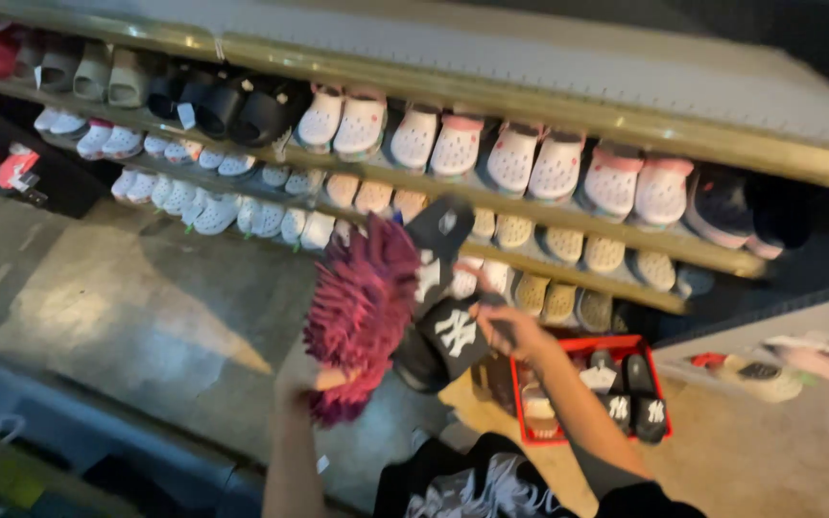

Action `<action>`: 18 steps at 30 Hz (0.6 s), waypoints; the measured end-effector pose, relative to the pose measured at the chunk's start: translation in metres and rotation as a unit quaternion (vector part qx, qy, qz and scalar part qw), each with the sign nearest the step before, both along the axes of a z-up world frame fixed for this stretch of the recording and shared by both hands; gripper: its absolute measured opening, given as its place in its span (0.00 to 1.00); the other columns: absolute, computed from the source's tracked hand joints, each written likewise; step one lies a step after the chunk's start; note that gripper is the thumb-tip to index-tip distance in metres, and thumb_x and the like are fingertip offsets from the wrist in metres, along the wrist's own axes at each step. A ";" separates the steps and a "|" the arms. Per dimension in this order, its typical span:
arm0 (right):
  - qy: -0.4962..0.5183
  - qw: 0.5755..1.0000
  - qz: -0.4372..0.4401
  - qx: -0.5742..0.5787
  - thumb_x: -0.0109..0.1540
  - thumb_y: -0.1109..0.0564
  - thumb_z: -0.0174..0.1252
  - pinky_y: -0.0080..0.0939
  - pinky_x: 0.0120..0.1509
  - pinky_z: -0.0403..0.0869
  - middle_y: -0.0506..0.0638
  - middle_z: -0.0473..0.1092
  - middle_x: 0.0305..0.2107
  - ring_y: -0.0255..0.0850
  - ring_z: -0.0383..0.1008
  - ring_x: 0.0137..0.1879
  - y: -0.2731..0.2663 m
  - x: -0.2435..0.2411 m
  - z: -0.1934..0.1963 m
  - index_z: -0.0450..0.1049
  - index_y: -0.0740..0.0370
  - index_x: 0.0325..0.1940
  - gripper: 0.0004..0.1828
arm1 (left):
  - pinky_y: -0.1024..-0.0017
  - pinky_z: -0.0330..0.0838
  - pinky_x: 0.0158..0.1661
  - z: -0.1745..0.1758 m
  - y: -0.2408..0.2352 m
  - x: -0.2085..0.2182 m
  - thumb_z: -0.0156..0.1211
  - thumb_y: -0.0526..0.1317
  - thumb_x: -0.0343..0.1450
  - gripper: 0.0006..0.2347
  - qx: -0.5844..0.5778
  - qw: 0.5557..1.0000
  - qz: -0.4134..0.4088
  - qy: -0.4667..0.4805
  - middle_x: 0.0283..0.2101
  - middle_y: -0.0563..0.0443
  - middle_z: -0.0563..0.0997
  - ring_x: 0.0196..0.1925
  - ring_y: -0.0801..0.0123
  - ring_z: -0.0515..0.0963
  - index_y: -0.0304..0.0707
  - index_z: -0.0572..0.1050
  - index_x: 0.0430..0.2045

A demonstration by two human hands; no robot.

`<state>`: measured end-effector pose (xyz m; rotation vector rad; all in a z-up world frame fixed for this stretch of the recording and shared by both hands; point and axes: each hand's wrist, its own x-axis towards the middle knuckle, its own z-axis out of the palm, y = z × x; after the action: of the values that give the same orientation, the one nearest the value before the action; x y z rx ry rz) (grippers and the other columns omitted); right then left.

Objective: Dusting and cleaning various pairs of sandals and slides on store shelves using a handheld microfiber duster.

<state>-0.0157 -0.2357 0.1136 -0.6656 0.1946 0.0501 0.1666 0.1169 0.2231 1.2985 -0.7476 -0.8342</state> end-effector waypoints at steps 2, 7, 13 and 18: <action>0.029 0.998 0.052 0.028 0.63 0.58 0.60 0.33 0.49 0.71 0.51 0.74 0.42 0.35 0.74 0.43 -0.012 0.009 -0.043 0.61 0.58 0.72 0.33 | 0.63 0.71 0.62 0.074 -0.035 -0.013 0.74 0.36 0.53 0.35 -0.041 0.997 -0.048 0.036 0.57 0.46 0.80 0.59 0.63 0.78 0.28 0.71 0.59; 0.100 0.976 0.170 0.096 0.61 0.54 0.58 0.42 0.47 0.76 0.55 0.76 0.40 0.44 0.78 0.42 0.002 0.021 -0.091 0.70 0.67 0.53 0.20 | 0.66 0.71 0.60 0.112 -0.046 -0.013 0.73 0.37 0.54 0.33 -0.004 0.995 -0.091 -0.036 0.55 0.48 0.81 0.56 0.68 0.78 0.28 0.72 0.56; 0.043 0.983 0.151 0.098 0.50 0.52 0.57 0.49 0.44 0.78 0.53 0.78 0.46 0.50 0.82 0.44 0.051 0.006 0.103 0.74 0.58 0.59 0.32 | 0.64 0.77 0.51 0.102 -0.040 0.002 0.73 0.41 0.54 0.25 0.113 0.943 -0.051 -0.310 0.47 0.46 0.86 0.46 0.61 0.85 0.35 0.80 0.45; 0.127 0.987 -0.048 -0.087 0.69 0.51 0.65 0.34 0.56 0.70 0.46 0.73 0.46 0.33 0.72 0.48 0.045 0.010 -0.011 0.72 0.68 0.64 0.24 | 0.54 0.69 0.50 0.106 -0.045 -0.026 0.77 0.45 0.54 0.28 0.075 0.869 0.041 -0.487 0.52 0.38 0.83 0.52 0.44 0.81 0.34 0.79 0.48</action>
<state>-0.0057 -0.1905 0.1029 -0.8225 0.4815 0.0247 0.1407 0.0719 0.3289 1.8888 -1.4140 -0.0985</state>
